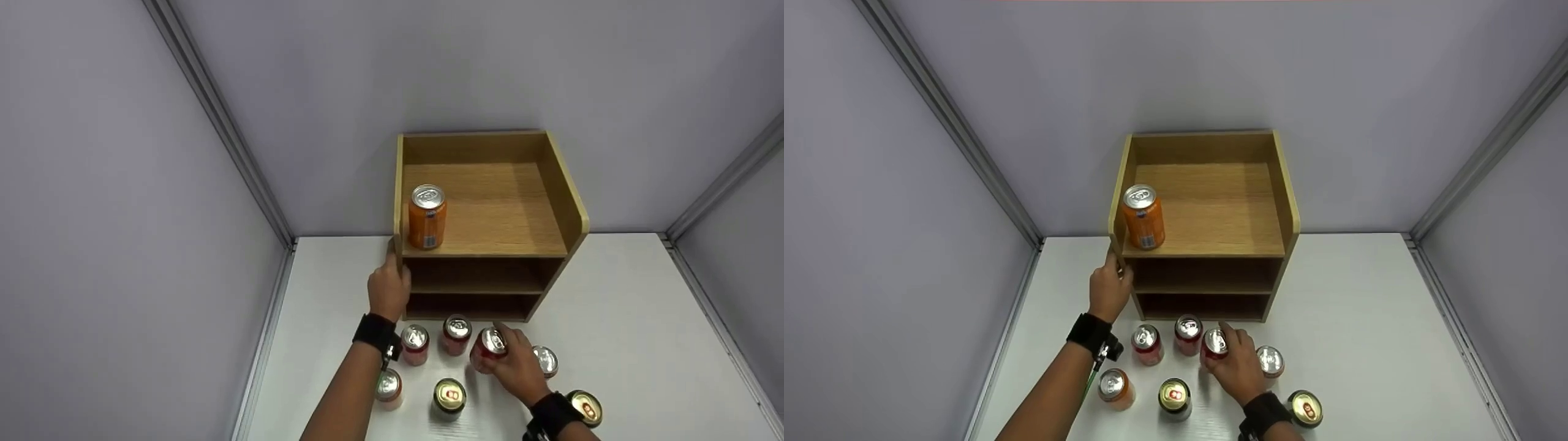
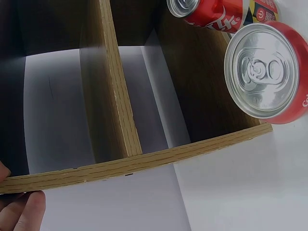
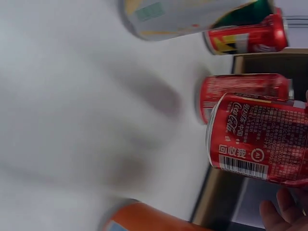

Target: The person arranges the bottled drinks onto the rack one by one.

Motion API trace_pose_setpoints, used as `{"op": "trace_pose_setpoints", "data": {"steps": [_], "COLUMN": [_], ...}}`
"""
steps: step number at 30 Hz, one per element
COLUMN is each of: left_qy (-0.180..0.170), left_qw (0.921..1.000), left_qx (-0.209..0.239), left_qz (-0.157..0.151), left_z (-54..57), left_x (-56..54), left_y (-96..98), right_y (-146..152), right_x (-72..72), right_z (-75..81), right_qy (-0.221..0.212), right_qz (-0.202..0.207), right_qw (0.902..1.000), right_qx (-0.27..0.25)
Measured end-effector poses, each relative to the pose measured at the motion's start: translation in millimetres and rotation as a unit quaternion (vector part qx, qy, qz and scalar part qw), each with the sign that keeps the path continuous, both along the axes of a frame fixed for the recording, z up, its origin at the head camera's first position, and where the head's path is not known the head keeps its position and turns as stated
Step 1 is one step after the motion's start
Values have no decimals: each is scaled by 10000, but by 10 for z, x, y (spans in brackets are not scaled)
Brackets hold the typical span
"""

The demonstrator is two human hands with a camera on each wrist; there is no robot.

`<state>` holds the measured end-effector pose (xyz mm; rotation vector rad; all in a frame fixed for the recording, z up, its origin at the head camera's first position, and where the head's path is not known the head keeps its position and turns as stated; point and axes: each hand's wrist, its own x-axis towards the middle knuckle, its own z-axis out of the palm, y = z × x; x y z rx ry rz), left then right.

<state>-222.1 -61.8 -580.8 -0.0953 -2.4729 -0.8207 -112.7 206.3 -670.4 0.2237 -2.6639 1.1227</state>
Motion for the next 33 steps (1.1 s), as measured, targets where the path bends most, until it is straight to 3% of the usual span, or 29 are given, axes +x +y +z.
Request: {"op": "trace_pose_setpoints", "data": {"steps": [10,19,28,33], "left_qy": [25,73,68,21], "left_qw": [9999,9997,9998,9998], "left_qx": [133,219,197,164], "left_qz": [18,-33,11,62], "left_z": [-20,-31,-27,-29], "left_x": [-28,-50,-58,-74], "left_y": [0,7,5,-2], "right_y": [-21,-33,-1,-15], "right_x": [-65,-205,-536,-747], "right_z": [575,1123,1705,1917], "right_qy": [854,1537,1832,1646], "right_qz": [228,580,560,331], "right_qw": [9956,9835,9756,9758], "right_qx": [-315,-758,-1073,-1402]}}
